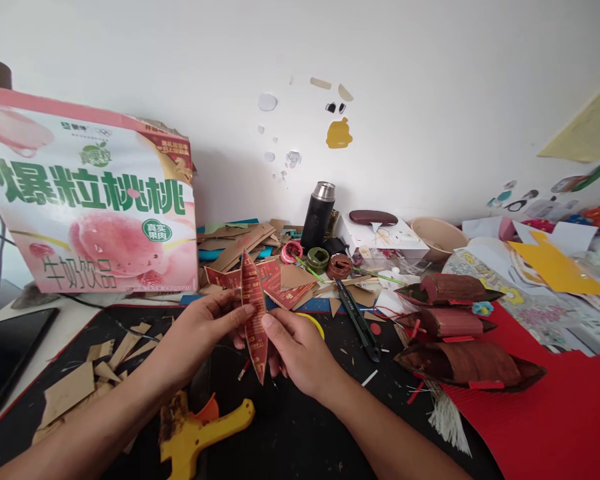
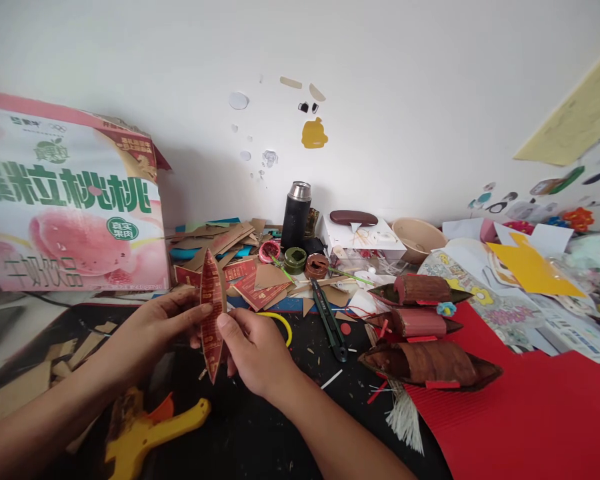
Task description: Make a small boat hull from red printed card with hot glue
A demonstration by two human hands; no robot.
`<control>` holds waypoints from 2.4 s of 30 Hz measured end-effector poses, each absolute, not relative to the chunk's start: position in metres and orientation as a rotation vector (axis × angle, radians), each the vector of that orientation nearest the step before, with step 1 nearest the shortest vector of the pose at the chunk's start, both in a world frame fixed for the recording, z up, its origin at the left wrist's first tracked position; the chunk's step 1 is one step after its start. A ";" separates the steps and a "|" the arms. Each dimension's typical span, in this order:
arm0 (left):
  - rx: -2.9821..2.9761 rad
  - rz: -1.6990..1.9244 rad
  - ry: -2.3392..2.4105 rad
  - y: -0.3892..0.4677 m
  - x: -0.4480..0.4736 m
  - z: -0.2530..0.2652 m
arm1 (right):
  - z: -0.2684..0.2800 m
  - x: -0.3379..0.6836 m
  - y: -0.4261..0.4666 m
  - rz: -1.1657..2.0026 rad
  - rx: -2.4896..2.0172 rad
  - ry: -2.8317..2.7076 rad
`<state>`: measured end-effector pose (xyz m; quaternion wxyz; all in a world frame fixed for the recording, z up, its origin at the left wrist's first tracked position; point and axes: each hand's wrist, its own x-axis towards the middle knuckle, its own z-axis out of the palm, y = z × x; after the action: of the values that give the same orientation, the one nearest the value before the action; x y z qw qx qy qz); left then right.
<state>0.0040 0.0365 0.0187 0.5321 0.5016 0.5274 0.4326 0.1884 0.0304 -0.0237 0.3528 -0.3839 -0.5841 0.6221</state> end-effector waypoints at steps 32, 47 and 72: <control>1.038 1.133 1.232 0.045 -0.005 0.020 | -0.016 0.184 0.028 1.879 -0.931 -1.441; 0.970 1.191 1.158 0.040 -0.004 0.022 | -0.022 0.183 0.029 2.173 -0.661 -1.170; 0.876 1.219 0.991 0.040 -0.007 0.019 | -0.022 0.184 0.031 2.116 -0.790 -1.280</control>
<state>-0.0071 0.0402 0.0193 0.6223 0.3812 0.4313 0.5305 0.1839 0.0308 -0.0219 0.2694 -0.2932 -0.4747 0.7849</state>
